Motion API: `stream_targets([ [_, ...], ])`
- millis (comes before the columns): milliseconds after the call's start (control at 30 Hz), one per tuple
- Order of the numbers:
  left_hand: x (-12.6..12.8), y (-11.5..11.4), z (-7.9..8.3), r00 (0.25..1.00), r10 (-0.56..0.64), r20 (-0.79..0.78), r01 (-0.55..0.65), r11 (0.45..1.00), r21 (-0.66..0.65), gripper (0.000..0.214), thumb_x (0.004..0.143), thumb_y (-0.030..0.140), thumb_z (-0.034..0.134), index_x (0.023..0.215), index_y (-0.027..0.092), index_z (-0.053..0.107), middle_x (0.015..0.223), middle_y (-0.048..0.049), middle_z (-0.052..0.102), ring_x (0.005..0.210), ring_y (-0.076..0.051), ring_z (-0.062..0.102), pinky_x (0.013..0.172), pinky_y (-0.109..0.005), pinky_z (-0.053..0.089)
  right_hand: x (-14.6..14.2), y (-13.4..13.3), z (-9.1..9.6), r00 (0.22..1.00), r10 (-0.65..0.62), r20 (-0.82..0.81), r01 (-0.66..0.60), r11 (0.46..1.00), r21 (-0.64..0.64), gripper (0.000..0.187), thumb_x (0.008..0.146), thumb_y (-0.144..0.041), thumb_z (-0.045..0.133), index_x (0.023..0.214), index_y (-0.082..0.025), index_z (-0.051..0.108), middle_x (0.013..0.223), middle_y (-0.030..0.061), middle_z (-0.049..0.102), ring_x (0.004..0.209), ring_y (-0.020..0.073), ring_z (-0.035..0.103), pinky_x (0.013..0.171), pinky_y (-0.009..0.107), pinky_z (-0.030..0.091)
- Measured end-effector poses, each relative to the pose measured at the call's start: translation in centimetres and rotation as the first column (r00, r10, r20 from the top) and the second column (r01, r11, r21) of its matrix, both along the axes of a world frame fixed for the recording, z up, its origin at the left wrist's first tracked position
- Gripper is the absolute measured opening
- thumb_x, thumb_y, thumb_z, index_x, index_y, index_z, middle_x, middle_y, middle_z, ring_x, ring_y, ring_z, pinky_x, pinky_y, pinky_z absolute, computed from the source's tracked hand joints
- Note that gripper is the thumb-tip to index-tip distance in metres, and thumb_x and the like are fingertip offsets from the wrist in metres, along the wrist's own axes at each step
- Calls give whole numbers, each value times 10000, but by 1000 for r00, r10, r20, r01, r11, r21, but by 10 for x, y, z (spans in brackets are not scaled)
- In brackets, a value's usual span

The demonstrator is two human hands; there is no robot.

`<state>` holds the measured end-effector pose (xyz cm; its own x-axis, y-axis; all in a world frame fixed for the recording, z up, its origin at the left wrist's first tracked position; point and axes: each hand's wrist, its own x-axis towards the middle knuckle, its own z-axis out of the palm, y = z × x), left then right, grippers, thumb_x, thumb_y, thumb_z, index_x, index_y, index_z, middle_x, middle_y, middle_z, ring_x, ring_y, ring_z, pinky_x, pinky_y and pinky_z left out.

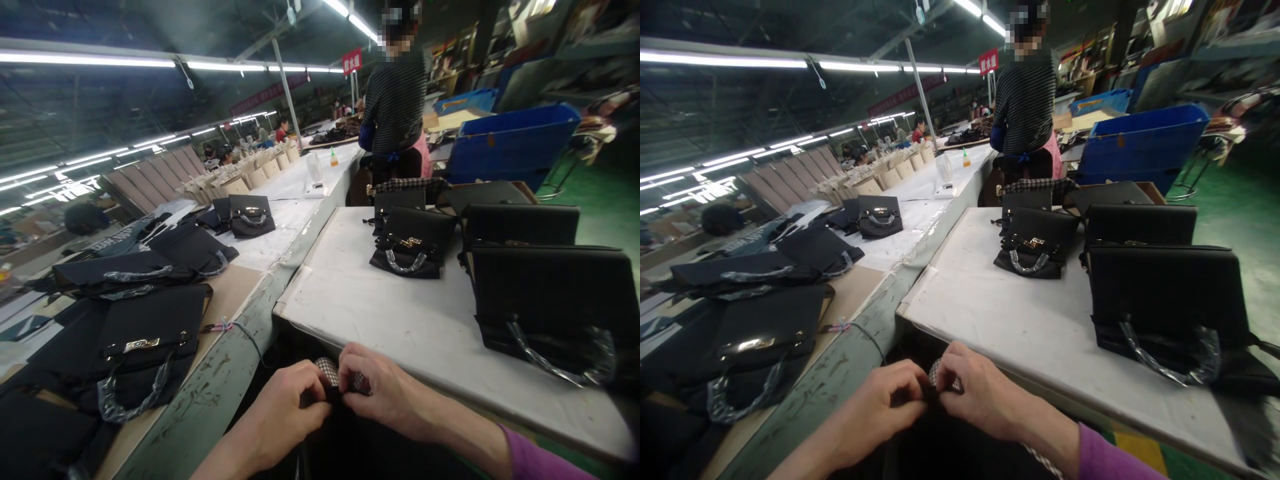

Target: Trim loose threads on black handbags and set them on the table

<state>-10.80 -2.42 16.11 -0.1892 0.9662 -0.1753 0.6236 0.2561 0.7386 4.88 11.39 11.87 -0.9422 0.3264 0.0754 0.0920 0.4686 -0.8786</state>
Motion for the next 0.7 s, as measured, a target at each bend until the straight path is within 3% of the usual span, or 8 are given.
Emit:
stream_targets([
  [167, 6, -4, -13, 983, 171, 67, -172, 985, 12, 184, 760, 139, 621, 607, 181, 529, 810, -11, 671, 734, -155, 591, 655, -246, 407, -1, -4, -3, 992, -63, 105, 79, 985, -151, 139, 726, -96, 612, 819, -195, 640, 686, -63, 606, 639, 108, 533, 597, 216, 381],
  [367, 11, -6, -24, 940, 333, 78, -330, 942, -54, 183, 749, 229, 643, 595, 175, 561, 713, -10, 679, 651, -159, 588, 581, -240, 393, -3, -9, -7, 989, -104, 108, 137, 924, -358, 217, 719, -94, 619, 909, -199, 622, 764, -48, 725, 680, 117, 608, 584, 198, 392],
  [567, 3, -2, -27, 919, 386, 80, -378, 920, -100, 195, 733, 253, 668, 589, 172, 565, 662, -4, 685, 610, -155, 583, 545, -231, 388, -7, -4, -12, 990, -107, 90, 133, 916, -379, 244, 694, -64, 627, 901, -190, 659, 764, -29, 772, 674, 126, 652, 571, 185, 404],
  [700, 7, -4, -38, 959, 281, 43, -277, 957, -82, 234, 764, 262, 683, 579, 167, 578, 637, 15, 664, 630, -159, 593, 561, -228, 419, -2, -5, -14, 979, -172, 110, 200, 917, -345, 239, 690, -90, 671, 911, -173, 704, 797, -4, 770, 699, 138, 676, 568, 170, 435],
])
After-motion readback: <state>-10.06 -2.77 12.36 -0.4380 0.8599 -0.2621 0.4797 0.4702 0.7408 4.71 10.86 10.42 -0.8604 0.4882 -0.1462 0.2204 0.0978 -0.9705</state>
